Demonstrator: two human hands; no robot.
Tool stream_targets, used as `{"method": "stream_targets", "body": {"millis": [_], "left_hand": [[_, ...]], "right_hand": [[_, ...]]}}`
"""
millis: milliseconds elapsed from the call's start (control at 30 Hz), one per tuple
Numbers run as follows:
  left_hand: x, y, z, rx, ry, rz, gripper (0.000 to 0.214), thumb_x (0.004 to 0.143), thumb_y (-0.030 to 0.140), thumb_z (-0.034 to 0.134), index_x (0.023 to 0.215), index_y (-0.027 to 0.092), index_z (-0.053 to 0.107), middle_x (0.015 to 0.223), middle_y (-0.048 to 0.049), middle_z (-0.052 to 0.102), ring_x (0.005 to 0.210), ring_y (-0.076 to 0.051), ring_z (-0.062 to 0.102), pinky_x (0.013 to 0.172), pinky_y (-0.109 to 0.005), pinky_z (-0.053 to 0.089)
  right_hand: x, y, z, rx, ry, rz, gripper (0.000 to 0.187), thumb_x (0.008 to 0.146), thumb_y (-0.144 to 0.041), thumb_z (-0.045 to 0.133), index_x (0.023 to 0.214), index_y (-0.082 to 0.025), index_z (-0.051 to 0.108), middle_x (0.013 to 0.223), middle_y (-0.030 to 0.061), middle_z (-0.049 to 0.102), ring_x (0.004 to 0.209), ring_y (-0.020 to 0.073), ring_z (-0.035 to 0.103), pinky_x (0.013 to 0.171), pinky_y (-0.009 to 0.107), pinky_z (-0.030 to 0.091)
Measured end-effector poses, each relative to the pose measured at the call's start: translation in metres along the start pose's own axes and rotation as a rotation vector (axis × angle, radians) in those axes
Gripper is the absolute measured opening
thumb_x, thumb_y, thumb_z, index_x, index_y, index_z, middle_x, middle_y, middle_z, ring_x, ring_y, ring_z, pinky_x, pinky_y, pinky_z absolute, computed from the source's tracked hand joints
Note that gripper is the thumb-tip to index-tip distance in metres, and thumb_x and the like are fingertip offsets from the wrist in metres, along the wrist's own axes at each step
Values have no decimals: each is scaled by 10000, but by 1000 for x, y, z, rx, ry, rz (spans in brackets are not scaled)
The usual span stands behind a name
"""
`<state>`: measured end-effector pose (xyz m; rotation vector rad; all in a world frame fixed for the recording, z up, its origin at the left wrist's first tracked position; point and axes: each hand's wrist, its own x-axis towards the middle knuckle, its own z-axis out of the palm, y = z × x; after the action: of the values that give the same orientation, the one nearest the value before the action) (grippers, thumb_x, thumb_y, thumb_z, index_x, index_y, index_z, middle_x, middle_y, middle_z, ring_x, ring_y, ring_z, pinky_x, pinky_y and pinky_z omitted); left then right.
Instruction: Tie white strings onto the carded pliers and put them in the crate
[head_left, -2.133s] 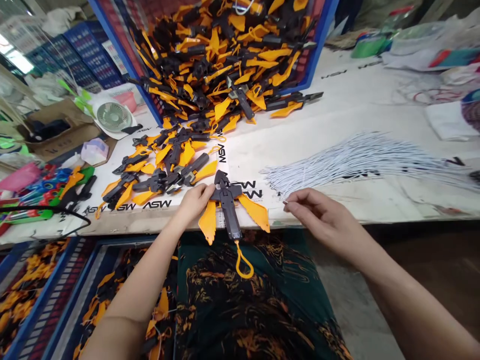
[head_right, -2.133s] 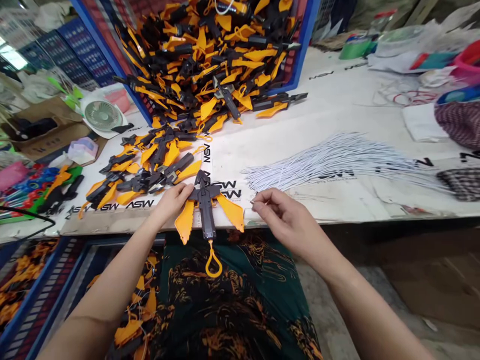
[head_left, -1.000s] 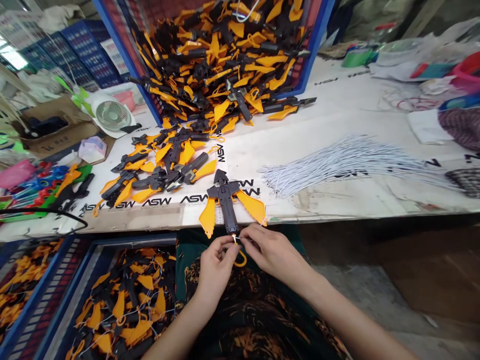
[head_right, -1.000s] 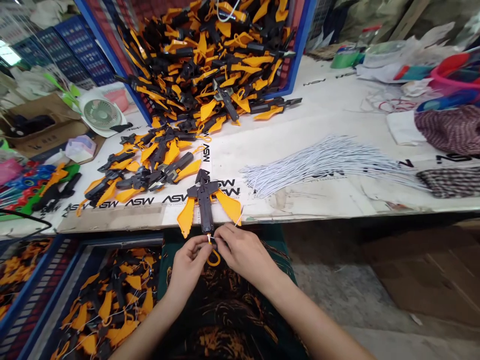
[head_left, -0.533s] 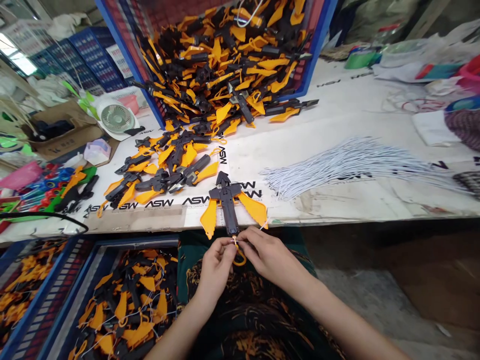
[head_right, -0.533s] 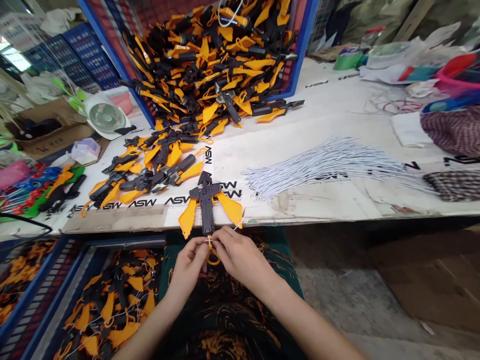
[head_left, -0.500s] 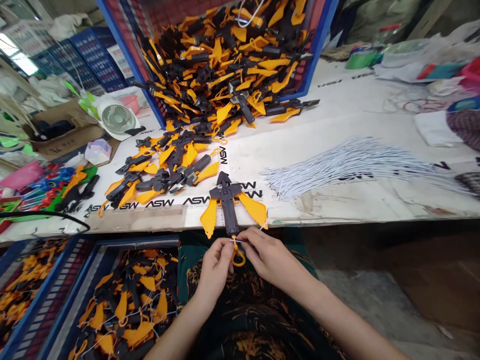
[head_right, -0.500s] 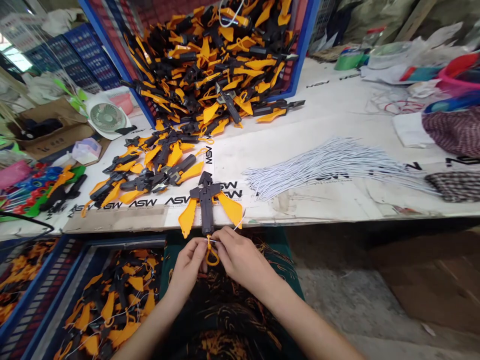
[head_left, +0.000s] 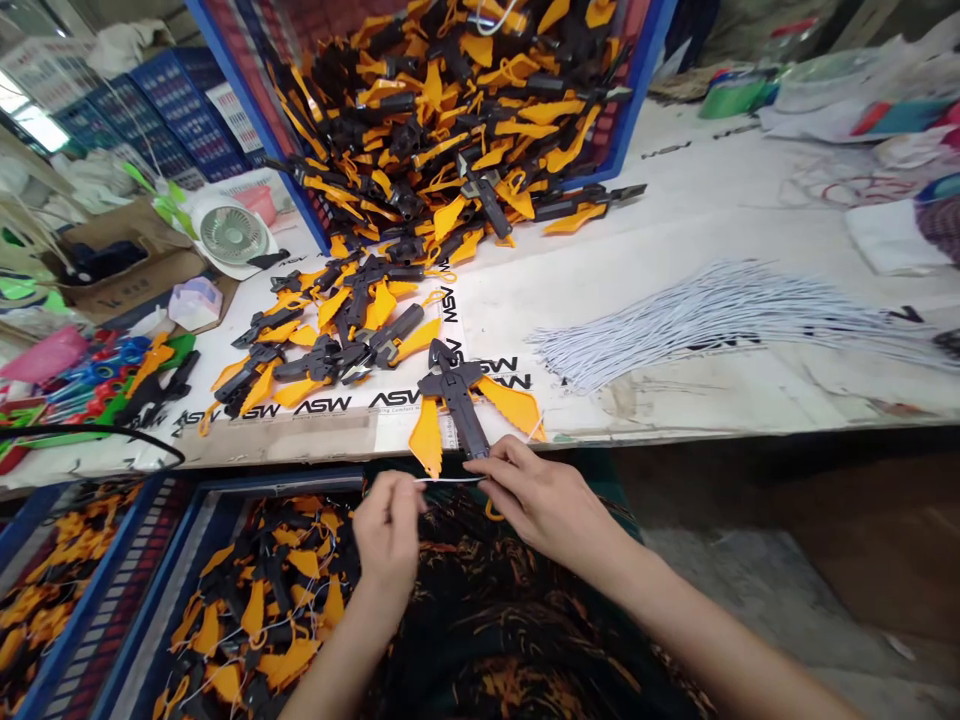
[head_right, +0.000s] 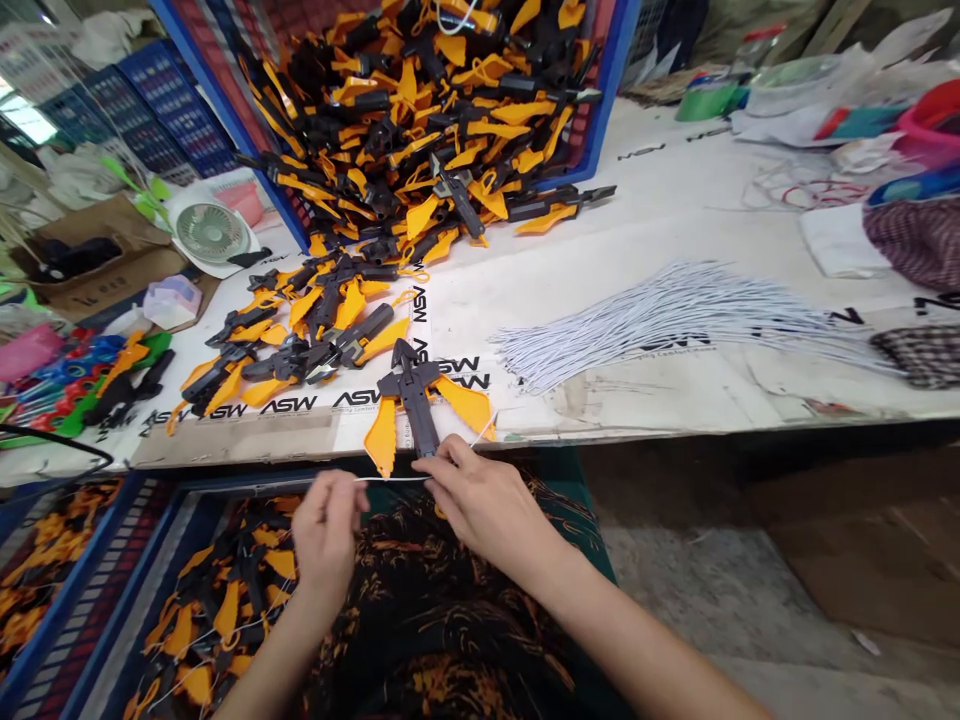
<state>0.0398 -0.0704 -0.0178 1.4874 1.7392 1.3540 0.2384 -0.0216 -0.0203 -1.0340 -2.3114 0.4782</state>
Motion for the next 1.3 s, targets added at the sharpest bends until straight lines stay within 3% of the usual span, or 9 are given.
{"method": "stream_targets", "body": {"millis": [67,200,367,500,633,767,900,1100,1300], "left_hand": [[3,0,-12,-70,92,-41,318,956,417,477,785,190,619,603,22,551,486,-99,443,474,-213,347],[6,-1,-18,-98,63,-66,343,935,463,510,773,180,616,581,28,546,463,-91,431,450,-208,341],[4,-2,-15,-144,28,-73,356,942,476,496,762,186,597,613,25,559,498,-96,460,491,-213,379],[12,-11,-10,-153,-14,-190,370,905,531,533,798,182,591,699,5,628,489,-84,451,490,-210,369],[21,-26,-2,-205,-153,-372,459,808,613,607,859,157,625,752,-32,692,436,-76,445,450,-213,349],[23,-29,1,-245,-165,-377,448,776,605,637,806,158,631,752,-34,702,432,-69,450,457,-214,354],[20,-25,0,-283,-180,-386,401,753,544,689,859,159,657,752,-24,702,459,-68,453,474,-209,367],[19,-28,4,-369,-154,-432,445,608,487,819,860,151,672,733,-23,691,567,-98,544,490,-195,395],[29,-28,10,-403,-97,-414,451,610,459,822,897,139,687,785,-51,722,594,-108,573,473,-186,381]], "right_hand": [[6,-3,-3,80,22,20,272,967,-202,483,1203,-202,619,1061,96,626,777,180,658,697,328,552],[26,-23,1,409,34,5,265,949,-194,554,1205,-210,620,1192,83,654,715,121,646,730,293,551],[50,-39,9,579,-2,-55,126,943,-168,577,984,-204,691,916,10,719,838,131,660,758,251,513],[60,-22,-3,343,-29,-107,134,941,-151,544,897,-182,668,828,19,655,751,136,607,705,261,475],[68,-6,-16,-41,-166,-223,124,926,-128,545,874,-168,650,854,45,636,789,169,598,713,288,445],[70,-8,-14,-252,-238,-265,132,936,-139,546,848,-158,642,857,55,630,782,177,605,680,287,423],[70,-13,-7,-304,-254,-284,116,932,-139,564,853,-154,647,849,60,637,790,186,617,674,293,419],[73,-12,-8,-323,-283,-292,85,926,-146,594,874,-154,661,874,66,664,787,193,636,662,297,423],[80,-8,-9,-348,-265,-270,94,921,-131,590,873,-155,668,888,72,668,802,190,642,670,292,422]]}}
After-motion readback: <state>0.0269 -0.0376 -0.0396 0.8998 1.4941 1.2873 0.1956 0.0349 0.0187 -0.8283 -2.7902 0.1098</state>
